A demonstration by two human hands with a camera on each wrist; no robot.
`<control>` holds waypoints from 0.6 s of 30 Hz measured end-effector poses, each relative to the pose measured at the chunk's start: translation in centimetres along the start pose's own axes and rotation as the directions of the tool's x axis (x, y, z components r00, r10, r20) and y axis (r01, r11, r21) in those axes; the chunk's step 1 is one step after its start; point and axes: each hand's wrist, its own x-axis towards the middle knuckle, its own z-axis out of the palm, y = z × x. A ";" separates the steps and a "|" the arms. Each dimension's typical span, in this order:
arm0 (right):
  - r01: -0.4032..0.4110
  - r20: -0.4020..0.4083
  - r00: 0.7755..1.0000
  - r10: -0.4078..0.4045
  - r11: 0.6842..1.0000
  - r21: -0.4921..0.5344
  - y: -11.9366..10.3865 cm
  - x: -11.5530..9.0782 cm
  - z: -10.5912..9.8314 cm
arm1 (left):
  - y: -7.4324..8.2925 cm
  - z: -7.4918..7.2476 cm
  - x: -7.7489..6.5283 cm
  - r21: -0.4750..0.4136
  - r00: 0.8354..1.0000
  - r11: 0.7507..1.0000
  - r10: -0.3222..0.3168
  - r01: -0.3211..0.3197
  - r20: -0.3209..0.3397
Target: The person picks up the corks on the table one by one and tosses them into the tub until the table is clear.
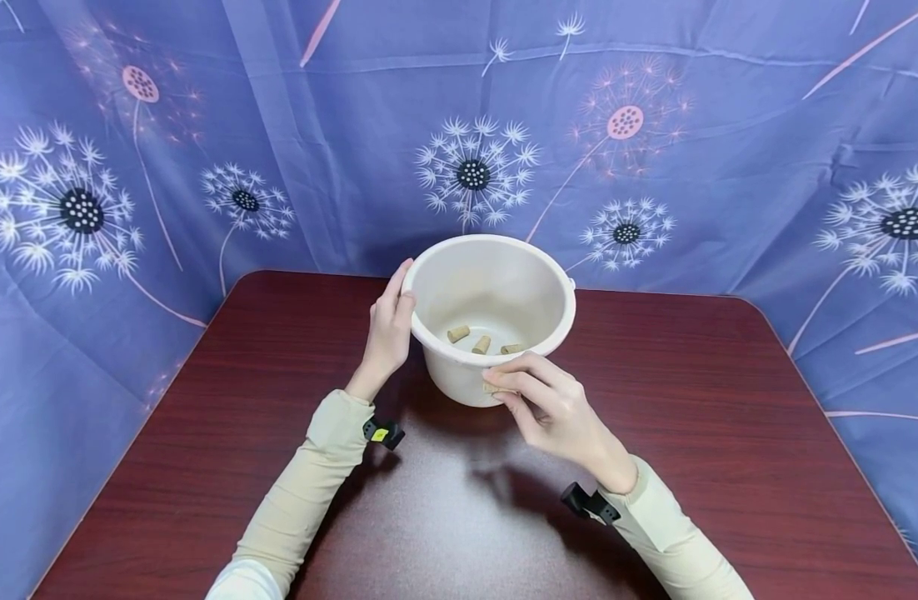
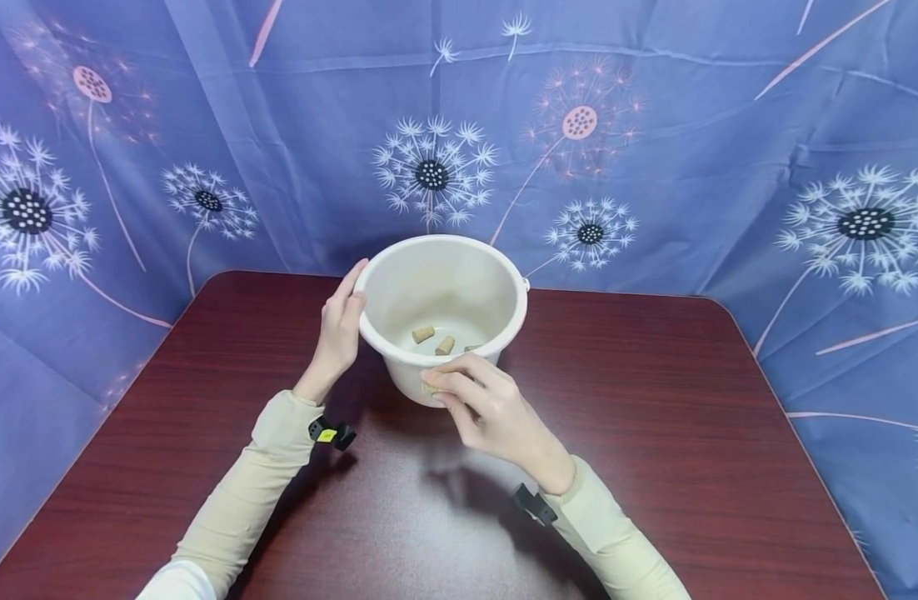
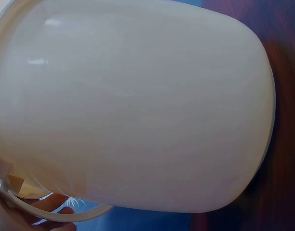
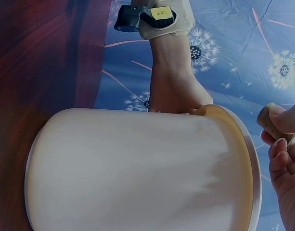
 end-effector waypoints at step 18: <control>-0.017 -0.022 1.000 0.017 0.999 -0.037 0.1 0.2 -0.2 | -0.2 0.1 0.1 -0.003 1.000 1.000 0.011 -0.011 -0.021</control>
